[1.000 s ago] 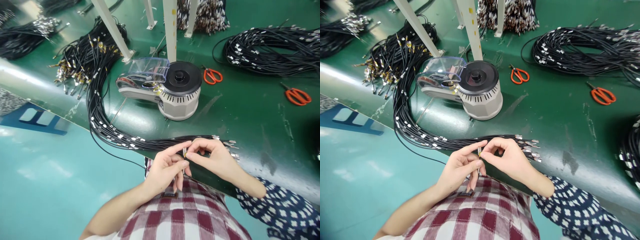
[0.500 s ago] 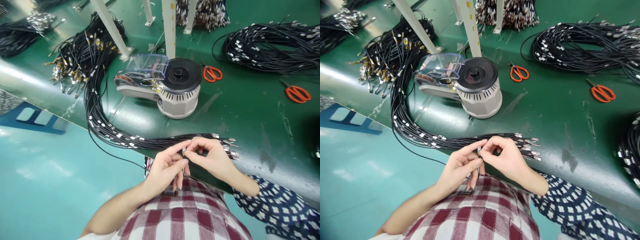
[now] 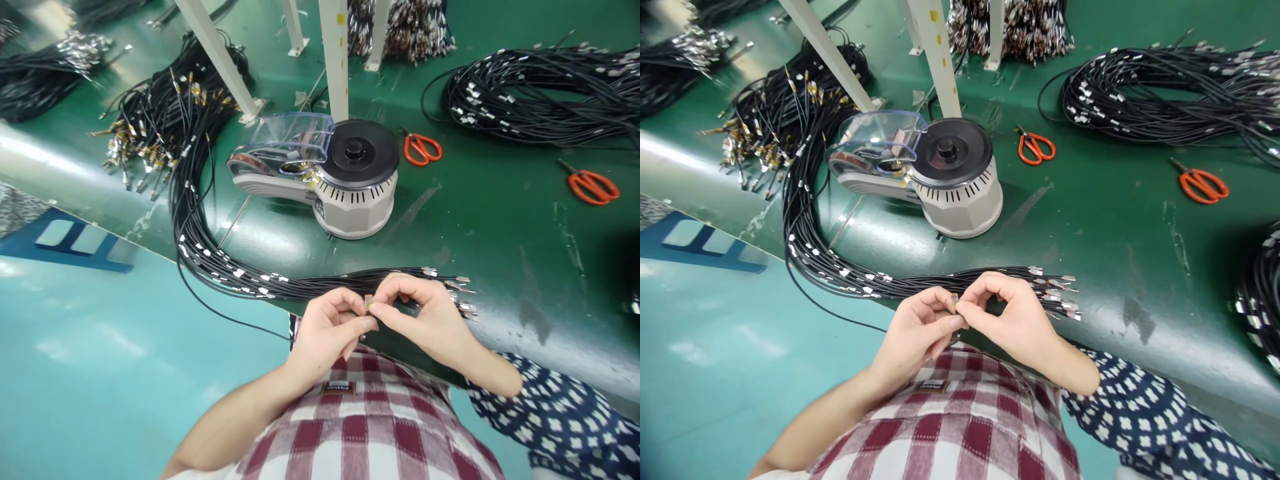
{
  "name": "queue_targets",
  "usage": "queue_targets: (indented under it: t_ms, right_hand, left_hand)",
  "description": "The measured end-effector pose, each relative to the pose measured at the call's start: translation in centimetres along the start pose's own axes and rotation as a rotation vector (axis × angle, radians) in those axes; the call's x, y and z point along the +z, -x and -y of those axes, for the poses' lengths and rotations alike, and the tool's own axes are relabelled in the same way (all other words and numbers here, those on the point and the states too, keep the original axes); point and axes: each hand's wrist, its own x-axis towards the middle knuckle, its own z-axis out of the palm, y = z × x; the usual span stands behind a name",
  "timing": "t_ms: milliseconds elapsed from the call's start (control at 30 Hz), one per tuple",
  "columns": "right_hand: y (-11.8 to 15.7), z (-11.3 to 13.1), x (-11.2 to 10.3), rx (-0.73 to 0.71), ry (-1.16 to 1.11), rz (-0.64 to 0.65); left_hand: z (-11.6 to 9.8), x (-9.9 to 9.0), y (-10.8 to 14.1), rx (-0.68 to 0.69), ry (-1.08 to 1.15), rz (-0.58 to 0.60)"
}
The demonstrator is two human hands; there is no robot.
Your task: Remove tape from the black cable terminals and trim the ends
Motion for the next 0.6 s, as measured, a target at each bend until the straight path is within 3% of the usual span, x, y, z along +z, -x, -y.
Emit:
queue_targets:
  t_ms: [200,367,600]
  right_hand:
    - [-0.21,-0.75,-0.91,0.060,-0.054,0.095]
    - [-0.10,-0.93,-0.94,0.092,-0.082,0.026]
    - [-0.39,-0.69,-0.57,0.039,0.038,0.048]
  left_hand:
    - [0.53,-0.51,-0.27,-0.014,0.081,0.053]
    - [0.32,-0.31,-0.26,-0.014,0.118,0.054]
    - [0.28,-0.35,-0.02,-0.021,0.148,0.068]
